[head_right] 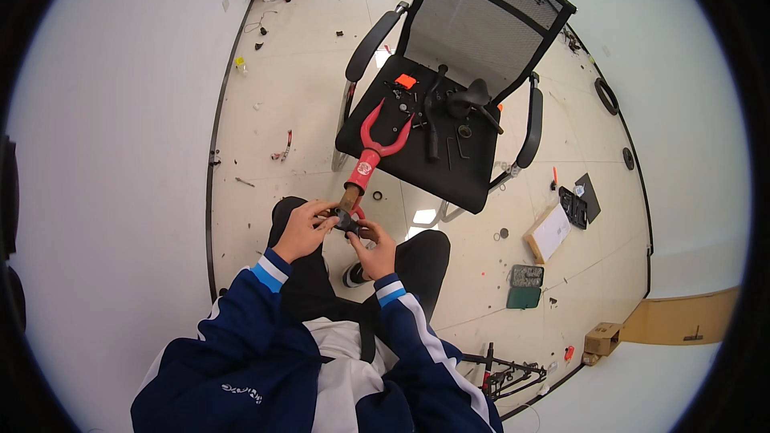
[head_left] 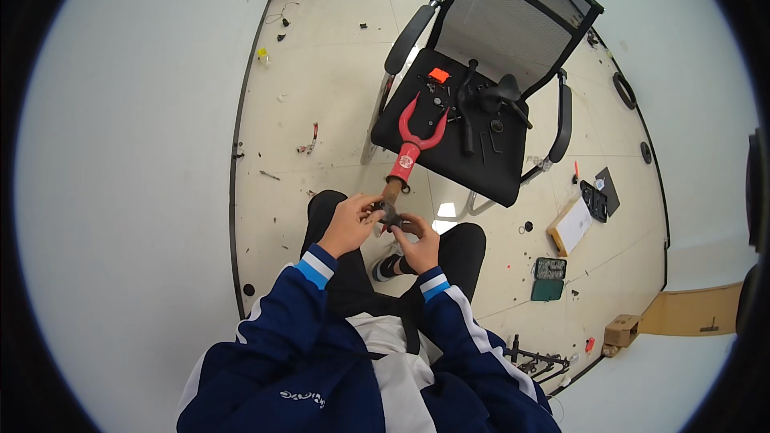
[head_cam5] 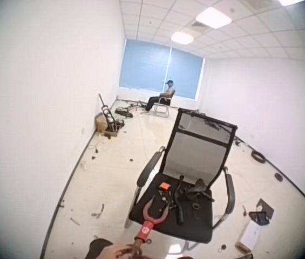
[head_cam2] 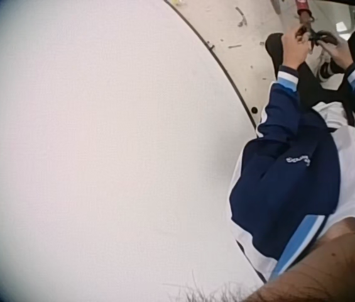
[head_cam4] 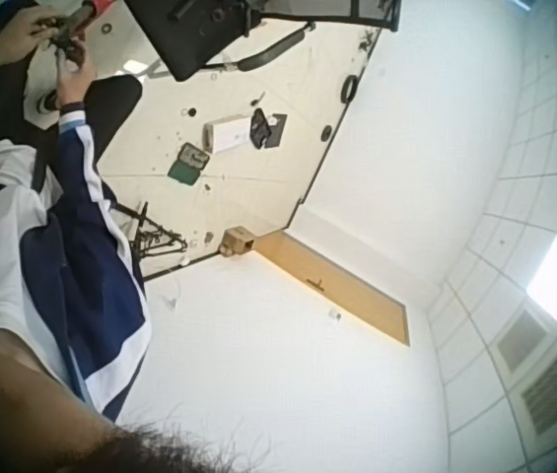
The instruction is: The person assembles a scooter by attaching a red fork to a stem, inserting a red plastic cover, and securing a black handlebar with bolts and washers. The person uses an Allen key to tighten the components while seated on the floor.
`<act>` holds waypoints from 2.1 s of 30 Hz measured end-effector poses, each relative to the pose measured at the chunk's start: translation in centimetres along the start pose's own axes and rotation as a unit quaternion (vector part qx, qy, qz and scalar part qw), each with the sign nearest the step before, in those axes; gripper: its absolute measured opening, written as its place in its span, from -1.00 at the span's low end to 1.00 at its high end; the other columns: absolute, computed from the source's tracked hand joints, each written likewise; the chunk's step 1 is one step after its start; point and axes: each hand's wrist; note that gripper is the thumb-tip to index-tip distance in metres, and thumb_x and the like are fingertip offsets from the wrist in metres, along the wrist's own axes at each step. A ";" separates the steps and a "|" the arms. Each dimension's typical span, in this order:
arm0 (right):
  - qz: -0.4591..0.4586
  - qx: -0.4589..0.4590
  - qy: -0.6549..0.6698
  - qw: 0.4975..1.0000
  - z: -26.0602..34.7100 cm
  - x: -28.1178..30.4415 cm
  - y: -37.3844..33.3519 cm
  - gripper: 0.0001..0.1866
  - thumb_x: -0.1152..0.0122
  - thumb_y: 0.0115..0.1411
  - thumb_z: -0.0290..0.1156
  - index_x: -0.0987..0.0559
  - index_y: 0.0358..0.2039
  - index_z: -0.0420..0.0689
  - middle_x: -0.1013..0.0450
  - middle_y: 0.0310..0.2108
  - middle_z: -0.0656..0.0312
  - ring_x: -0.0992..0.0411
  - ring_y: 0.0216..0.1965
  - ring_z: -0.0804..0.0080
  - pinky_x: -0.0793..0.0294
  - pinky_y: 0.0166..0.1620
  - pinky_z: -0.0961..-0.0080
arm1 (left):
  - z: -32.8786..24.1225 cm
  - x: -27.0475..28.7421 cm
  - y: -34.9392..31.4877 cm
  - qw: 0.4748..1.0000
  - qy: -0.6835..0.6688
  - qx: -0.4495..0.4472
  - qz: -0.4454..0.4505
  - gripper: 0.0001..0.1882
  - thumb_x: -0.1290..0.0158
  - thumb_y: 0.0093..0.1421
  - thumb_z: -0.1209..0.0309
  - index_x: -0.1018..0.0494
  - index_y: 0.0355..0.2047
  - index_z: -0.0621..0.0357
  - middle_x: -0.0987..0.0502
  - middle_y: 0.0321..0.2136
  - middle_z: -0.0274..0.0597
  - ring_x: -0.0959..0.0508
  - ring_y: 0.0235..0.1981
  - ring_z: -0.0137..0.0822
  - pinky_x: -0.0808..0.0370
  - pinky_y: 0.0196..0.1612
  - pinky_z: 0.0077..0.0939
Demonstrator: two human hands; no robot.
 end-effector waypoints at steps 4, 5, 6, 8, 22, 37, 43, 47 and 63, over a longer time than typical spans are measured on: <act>-0.004 -0.014 0.041 0.999 -0.3 -0.3 0.1 -0.62 -0.42 0.06 -0.48 -0.55 -0.11 -0.26 -0.60 -0.31 0.17 -0.59 -0.29 0.47 -0.52 -0.20 0.57 | -0.4 0.0 0.3 0.994 0.082 -0.069 -0.003 -0.63 -0.21 0.15 0.44 -0.49 -0.04 0.33 -0.52 -0.26 0.04 -0.58 -0.40 -0.15 -0.54 -0.33 -0.46; -0.008 -0.018 0.056 0.998 -0.5 -0.4 0.2 -0.62 -0.43 0.05 -0.48 -0.55 -0.11 -0.26 -0.60 -0.31 0.18 -0.59 -0.30 0.49 -0.51 -0.22 0.59 | -0.8 0.0 0.4 0.992 0.092 -0.089 0.001 -0.62 -0.21 0.14 0.44 -0.49 -0.04 0.33 -0.52 -0.25 0.04 -0.57 -0.41 -0.13 -0.53 -0.34 -0.44; -0.008 -0.024 0.061 0.998 -0.9 -0.4 0.2 -0.62 -0.43 0.05 -0.48 -0.55 -0.11 -0.26 -0.60 -0.31 0.19 -0.58 -0.31 0.50 -0.51 -0.23 0.60 | -1.1 0.1 0.5 0.989 0.101 -0.108 0.005 -0.60 -0.22 0.13 0.43 -0.48 -0.03 0.32 -0.52 -0.24 0.04 -0.57 -0.41 -0.11 -0.52 -0.36 -0.43; -0.009 -0.037 0.072 0.997 -1.5 -0.4 0.3 -0.61 -0.44 0.04 -0.49 -0.55 -0.11 -0.26 -0.59 -0.31 0.20 -0.57 -0.34 0.52 -0.51 -0.24 0.61 | -1.7 0.4 0.7 0.988 0.123 -0.082 0.037 -0.59 -0.23 0.12 0.46 -0.47 -0.02 0.34 -0.52 -0.20 0.03 -0.59 -0.31 -0.10 -0.58 -0.25 -0.43; 0.064 -0.044 0.090 0.993 -2.4 -1.1 0.5 -0.48 -0.38 0.09 -0.54 -0.40 0.05 -0.32 -0.54 -0.17 0.08 -0.55 -0.21 0.39 -0.54 -0.16 0.53 | -1.7 0.5 0.7 0.984 0.147 -0.079 0.056 -0.56 -0.22 0.12 0.45 -0.46 0.02 0.30 -0.52 -0.12 0.04 -0.60 -0.20 -0.06 -0.59 -0.14 -0.36; 0.025 -0.037 -0.001 0.999 2.6 1.3 1.2 -0.55 -0.36 0.04 -0.57 -0.47 -0.03 -0.29 -0.53 -0.42 0.17 -0.59 -0.43 0.45 -0.55 -0.37 0.59 | -0.1 1.1 0.2 0.985 0.155 -0.071 0.042 -0.62 -0.13 0.22 0.41 -0.46 0.04 0.27 -0.59 -0.30 0.07 -0.57 -0.44 -0.10 -0.50 -0.32 -0.37; 0.071 0.116 -0.124 0.983 7.2 2.2 3.3 -0.61 -0.36 0.02 -0.54 -0.53 -0.09 -0.26 -0.50 -0.45 0.16 -0.56 -0.47 0.43 -0.52 -0.36 0.59 | 2.5 -0.2 -0.6 0.993 0.109 -0.039 0.018 -0.67 -0.07 0.24 0.45 -0.48 0.01 0.26 -0.58 -0.38 0.11 -0.54 -0.48 -0.04 -0.45 -0.39 -0.32; 0.082 0.173 -0.133 0.972 8.6 1.2 4.4 -0.69 -0.34 0.03 -0.56 -0.56 -0.16 -0.24 -0.47 -0.42 0.14 -0.55 -0.42 0.37 -0.51 -0.34 0.56 | 3.2 -0.7 -0.4 0.992 0.119 -0.044 0.016 -0.72 -0.07 0.23 0.43 -0.53 -0.05 0.22 -0.56 -0.45 0.11 -0.51 -0.53 0.00 -0.43 -0.43 -0.30; 0.105 -0.111 0.061 0.986 -2.1 0.1 1.1 -0.64 -0.26 0.19 -0.40 -0.55 -0.07 -0.36 -0.60 -0.30 0.10 -0.59 -0.30 0.38 -0.55 -0.22 0.53 | 0.3 0.0 0.6 0.978 0.189 -0.081 -0.028 -0.73 -0.08 0.23 0.37 -0.55 -0.08 0.18 -0.58 -0.38 0.00 -0.54 -0.45 -0.03 -0.47 -0.36 -0.27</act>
Point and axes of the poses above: each hand's wrist, its own y-axis towards the middle knuckle, its own x-axis out of the back of the hand, z = x × y
